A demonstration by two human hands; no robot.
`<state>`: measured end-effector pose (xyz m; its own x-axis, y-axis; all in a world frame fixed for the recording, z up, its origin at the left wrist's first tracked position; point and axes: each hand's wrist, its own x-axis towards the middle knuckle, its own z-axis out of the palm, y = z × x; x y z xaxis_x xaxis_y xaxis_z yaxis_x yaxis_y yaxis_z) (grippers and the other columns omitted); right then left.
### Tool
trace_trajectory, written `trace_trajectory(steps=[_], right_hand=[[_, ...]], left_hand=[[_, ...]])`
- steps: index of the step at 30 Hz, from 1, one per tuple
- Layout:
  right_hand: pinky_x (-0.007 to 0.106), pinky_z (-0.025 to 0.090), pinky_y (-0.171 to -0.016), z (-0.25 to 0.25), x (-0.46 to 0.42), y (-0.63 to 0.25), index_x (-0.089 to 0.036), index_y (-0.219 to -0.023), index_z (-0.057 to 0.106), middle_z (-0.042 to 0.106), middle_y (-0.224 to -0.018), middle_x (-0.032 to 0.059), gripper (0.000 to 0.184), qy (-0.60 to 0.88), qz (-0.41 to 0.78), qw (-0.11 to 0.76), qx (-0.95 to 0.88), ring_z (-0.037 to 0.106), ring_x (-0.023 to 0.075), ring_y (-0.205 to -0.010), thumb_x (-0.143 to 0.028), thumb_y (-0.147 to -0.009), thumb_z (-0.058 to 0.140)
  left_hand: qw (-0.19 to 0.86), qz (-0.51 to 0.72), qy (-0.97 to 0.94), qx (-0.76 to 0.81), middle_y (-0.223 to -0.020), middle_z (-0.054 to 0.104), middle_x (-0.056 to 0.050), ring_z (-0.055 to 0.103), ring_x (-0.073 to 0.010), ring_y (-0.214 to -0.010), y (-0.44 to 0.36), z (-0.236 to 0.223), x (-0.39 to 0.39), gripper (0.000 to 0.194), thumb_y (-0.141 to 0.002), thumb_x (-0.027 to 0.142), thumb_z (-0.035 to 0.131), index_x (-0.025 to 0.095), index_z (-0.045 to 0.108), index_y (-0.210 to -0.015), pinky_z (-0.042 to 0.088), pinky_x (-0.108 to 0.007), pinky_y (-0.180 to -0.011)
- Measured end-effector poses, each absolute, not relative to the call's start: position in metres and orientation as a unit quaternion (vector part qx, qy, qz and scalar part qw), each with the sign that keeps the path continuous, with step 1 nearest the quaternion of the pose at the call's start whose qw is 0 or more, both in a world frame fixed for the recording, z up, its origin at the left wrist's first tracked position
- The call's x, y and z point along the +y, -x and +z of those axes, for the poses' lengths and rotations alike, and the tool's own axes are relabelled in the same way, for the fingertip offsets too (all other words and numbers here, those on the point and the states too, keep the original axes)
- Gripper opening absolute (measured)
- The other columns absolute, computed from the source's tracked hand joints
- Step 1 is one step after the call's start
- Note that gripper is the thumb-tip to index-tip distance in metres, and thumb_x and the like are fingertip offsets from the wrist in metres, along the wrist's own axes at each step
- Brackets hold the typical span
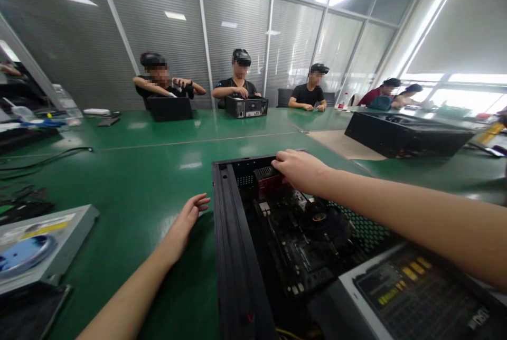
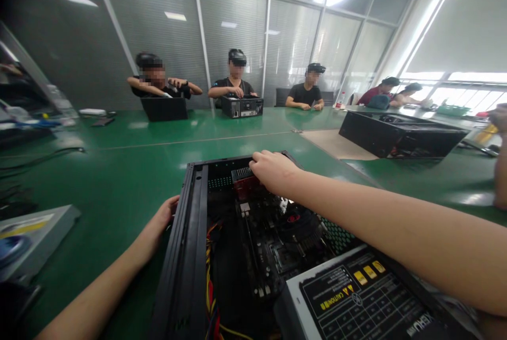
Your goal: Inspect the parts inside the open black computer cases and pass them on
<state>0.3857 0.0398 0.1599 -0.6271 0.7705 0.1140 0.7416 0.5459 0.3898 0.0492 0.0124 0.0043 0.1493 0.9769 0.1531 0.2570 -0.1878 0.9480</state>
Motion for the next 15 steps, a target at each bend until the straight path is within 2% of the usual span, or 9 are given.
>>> trace_trajectory(steps=[7, 12, 15], right_hand=[[0.034, 0.048, -0.088, 0.155, 0.051, -0.383, -0.011, -0.111, 0.066, 0.064, -0.109, 0.0137, 0.032, -0.434, 0.178, 0.049, 0.882, 0.061, 0.0274, -0.101, -0.018, -0.081, 0.070], [0.034, 0.050, -0.083, 0.162, 0.054, -0.386, -0.014, -0.110, 0.068, 0.066, -0.110, 0.0125, 0.035, -0.441, 0.151, 0.062, 0.883, 0.064, 0.0288, -0.101, -0.024, -0.077, 0.075], [0.034, 0.051, -0.080, 0.159, 0.050, -0.378, -0.011, -0.107, 0.070, 0.067, -0.108, 0.0159, 0.027, -0.449, 0.158, 0.094, 0.874, 0.067, 0.0290, -0.097, -0.017, -0.080, 0.071]], left_hand=[[0.419, 0.436, -0.637, 0.478, -0.139, 0.058, -0.013, 0.054, -0.0311, -0.128, -0.047, 0.001, 0.013, 0.064, -0.091, 0.068, 0.039, 0.023, 0.049, -0.137, 0.039, -0.049, -0.108], [0.416, 0.445, -0.633, 0.478, -0.134, 0.061, -0.013, 0.056, -0.0321, -0.124, -0.050, 0.005, 0.011, 0.066, -0.087, 0.072, 0.043, 0.022, 0.057, -0.126, 0.042, -0.048, -0.105], [0.406, 0.444, -0.637, 0.482, -0.130, 0.063, -0.013, 0.058, -0.0315, -0.121, -0.052, 0.010, 0.010, 0.064, -0.086, 0.072, 0.044, 0.021, 0.059, -0.123, 0.041, -0.048, -0.105]])
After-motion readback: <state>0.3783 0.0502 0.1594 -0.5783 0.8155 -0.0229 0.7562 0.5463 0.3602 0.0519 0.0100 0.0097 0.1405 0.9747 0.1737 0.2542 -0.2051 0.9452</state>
